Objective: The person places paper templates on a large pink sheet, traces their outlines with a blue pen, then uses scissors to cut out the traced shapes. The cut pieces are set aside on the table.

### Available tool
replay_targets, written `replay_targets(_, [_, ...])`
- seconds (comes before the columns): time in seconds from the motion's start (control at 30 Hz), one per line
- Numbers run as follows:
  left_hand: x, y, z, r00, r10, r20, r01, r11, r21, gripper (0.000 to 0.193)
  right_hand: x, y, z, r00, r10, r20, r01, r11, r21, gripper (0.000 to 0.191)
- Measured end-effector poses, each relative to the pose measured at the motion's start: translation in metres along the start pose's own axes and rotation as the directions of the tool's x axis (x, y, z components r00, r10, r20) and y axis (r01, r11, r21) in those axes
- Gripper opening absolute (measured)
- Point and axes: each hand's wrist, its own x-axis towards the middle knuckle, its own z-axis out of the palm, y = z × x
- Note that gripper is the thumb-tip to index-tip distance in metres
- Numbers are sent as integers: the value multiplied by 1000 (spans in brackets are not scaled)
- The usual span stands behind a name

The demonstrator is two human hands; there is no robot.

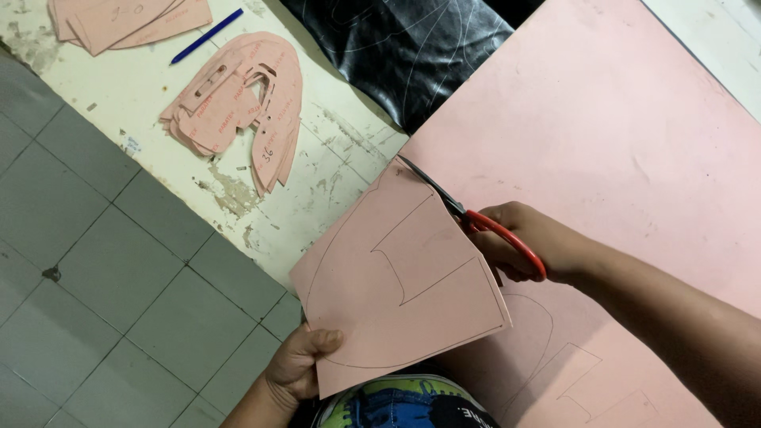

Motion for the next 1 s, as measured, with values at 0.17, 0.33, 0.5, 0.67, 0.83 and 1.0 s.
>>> replay_targets(0.17, [-3,4,1,999,22,25,-21,1000,-16,66,-1,-9,10,995,81,-56,-81,997,6,43])
replay_targets(0.33, [-7,5,7,999,18,29,-17,1000,-20,67,8,-20,8,999,46,-26,-41,987,157,35])
replay_targets(0.5, [-19,10,29,996,82,44,-87,987,132,70,13,10,13,991,-17,-130,20,999,29,36])
replay_targets(0.67, [-27,10,61,943,315,110,-333,873,357,72,6,80,45,898,-210,-386,390,787,478,41])
replay_targets(0.83, [-16,2,84,947,320,30,-288,804,521,63,-50,140,97,653,-631,-419,534,-10,846,56])
replay_targets(1.0, [-1,-20,88,989,145,18,-138,893,428,51,-90,188,143,790,-165,-590,613,213,761,36])
